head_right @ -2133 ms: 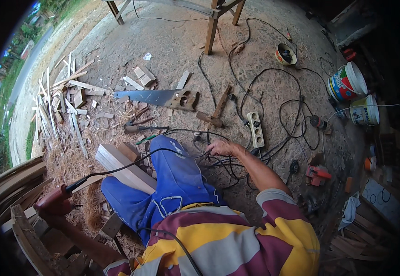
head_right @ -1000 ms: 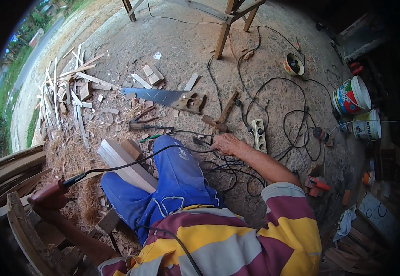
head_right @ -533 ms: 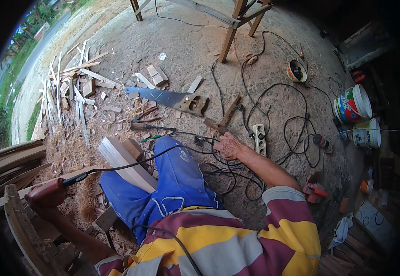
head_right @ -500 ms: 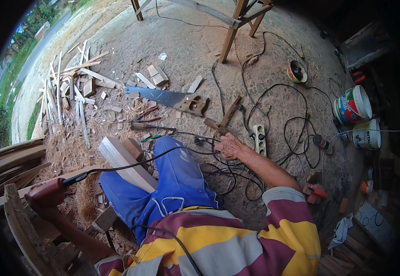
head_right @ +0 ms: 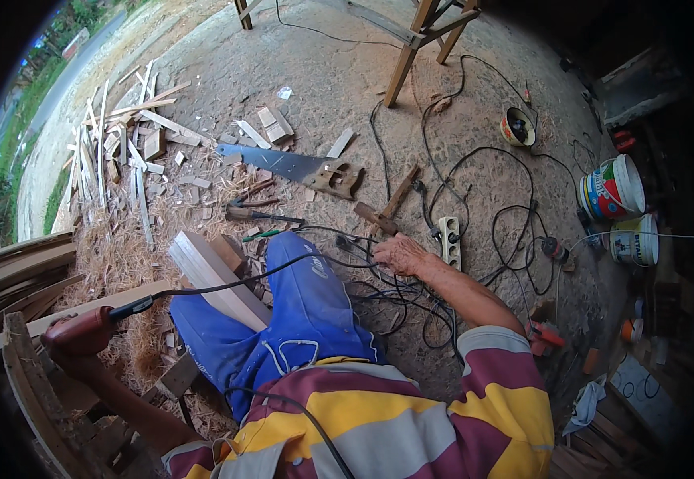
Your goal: The person holds a wooden board, connects a power drill to an extension cord, and uses an axe to strike the end of a chisel while carving the wood.
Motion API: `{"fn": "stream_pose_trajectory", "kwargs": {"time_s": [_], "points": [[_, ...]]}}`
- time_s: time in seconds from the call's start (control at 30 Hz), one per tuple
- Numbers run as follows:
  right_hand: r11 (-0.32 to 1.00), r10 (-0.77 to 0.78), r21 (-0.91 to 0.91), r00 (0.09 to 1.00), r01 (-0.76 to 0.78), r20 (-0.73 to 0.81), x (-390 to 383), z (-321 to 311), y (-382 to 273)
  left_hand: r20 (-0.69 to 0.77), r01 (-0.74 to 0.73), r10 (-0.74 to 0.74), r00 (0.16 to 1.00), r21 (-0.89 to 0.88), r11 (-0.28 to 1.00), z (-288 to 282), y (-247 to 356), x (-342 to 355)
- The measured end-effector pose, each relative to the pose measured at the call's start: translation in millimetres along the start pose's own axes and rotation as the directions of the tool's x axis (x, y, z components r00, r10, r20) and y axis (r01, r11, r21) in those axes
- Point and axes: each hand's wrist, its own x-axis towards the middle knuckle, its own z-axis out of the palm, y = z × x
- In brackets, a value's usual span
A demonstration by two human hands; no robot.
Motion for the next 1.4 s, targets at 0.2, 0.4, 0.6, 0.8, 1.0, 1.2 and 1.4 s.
{"fn": "stream_pose_trajectory", "kwargs": {"time_s": [0.2,0.4,0.6,0.8,1.0,1.2,1.4], "points": [[0.989,-0.126,-0.088,0.991,0.121,-0.053,-2,-8,-5,0.0,-0.013,0.013,1.0,0.017,1.0,8,17,-10],[0.999,0.042,0.021,0.977,-0.039,-0.21,-7,13,-5,0.006,0.011,-0.011,1.0,-0.108,0.994,4,19,-11],[0.889,0.364,0.359,0.915,-0.284,-0.176,-2,16,-20,0.049,0.075,-0.068,0.996,-0.152,0.985,4,25,-15],[0.873,0.135,0.486,0.975,-0.034,-0.175,3,17,-4,0.007,0.04,-0.04,0.999,-0.134,0.99,9,26,-14],[0.887,-0.008,0.46,0.997,-0.03,0.079,8,13,5,0.049,0.066,-0.06,0.997,-0.131,0.989,-30,-1,-4],[0.858,0.124,0.481,0.981,-0.181,0.149,8,14,5,0.076,0.095,-0.084,0.994,-0.164,0.982,-21,6,-11],[0.931,0.241,0.281,0.971,-0.234,0.011,-5,21,14,-0.062,0.09,-0.102,0.993,-0.173,0.981,5,35,-18]]}}
